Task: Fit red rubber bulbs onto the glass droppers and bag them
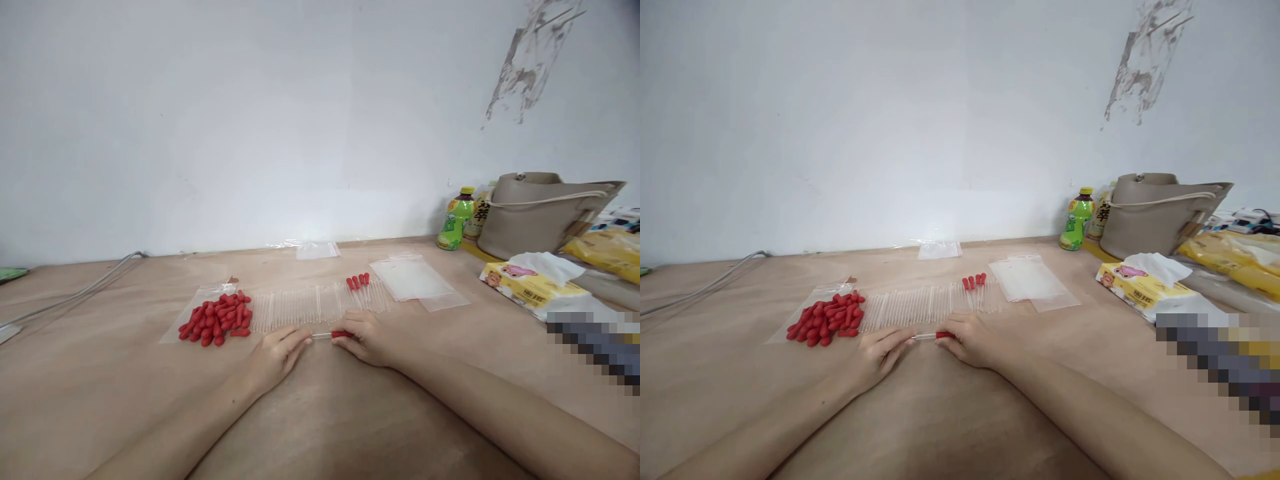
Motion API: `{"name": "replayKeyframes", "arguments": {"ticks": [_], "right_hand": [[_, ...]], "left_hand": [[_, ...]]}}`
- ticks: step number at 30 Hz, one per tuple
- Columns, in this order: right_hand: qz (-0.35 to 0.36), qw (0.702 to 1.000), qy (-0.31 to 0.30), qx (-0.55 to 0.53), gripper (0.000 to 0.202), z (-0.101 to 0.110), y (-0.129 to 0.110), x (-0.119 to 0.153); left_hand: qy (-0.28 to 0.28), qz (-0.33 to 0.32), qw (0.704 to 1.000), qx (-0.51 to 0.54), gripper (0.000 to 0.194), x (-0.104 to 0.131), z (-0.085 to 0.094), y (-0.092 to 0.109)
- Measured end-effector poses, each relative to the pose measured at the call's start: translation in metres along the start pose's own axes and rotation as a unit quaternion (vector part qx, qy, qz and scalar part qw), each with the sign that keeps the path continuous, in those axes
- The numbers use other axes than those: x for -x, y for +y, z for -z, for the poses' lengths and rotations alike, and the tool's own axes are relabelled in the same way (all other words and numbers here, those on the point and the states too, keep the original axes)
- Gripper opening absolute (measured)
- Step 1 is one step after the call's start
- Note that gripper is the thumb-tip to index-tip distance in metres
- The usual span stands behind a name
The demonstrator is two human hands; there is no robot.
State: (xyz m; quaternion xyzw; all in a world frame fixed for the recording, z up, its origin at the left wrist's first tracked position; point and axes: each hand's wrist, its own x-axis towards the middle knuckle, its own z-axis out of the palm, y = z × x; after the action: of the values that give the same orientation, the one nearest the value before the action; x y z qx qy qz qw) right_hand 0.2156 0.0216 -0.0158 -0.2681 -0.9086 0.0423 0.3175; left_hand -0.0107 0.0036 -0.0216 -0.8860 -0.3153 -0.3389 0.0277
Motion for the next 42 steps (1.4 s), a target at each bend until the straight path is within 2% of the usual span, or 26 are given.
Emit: {"name": "replayKeyframes", "arguments": {"ticks": [14,20,25,33,37,40,42], "right_hand": [[-0.018,0.998,-0.048,0.021,0.016,0.008,-0.012,-0.005],[-0.004,0.998,-0.053,0.017,0.018,0.006,-0.012,-0.005],[0.005,0.999,-0.043,0.025,0.019,0.004,-0.010,-0.003],[0.055,0.998,0.013,0.030,0.021,-0.006,-0.004,0.000],[0.063,0.998,0.015,0.025,0.022,-0.009,0.000,0.002],[0.043,0.999,0.019,0.003,0.020,-0.005,-0.003,0.000],[-0.007,0.998,0.035,-0.048,0.017,-0.002,-0.005,-0.002]], "left_hand": [[-0.038,0.026,0.999,0.016,0.019,0.000,0.001,0.003],[-0.055,0.031,0.998,0.016,0.019,0.000,0.000,0.001],[-0.076,0.043,0.996,0.019,0.021,-0.001,0.000,0.002],[-0.109,0.034,0.993,0.009,0.025,-0.006,0.003,0.005],[-0.114,0.031,0.993,0.015,0.026,-0.007,0.004,0.006],[-0.098,0.050,0.994,0.028,0.024,-0.006,0.003,0.006],[-0.076,0.067,0.994,0.038,0.021,-0.007,0.003,0.007]]}}
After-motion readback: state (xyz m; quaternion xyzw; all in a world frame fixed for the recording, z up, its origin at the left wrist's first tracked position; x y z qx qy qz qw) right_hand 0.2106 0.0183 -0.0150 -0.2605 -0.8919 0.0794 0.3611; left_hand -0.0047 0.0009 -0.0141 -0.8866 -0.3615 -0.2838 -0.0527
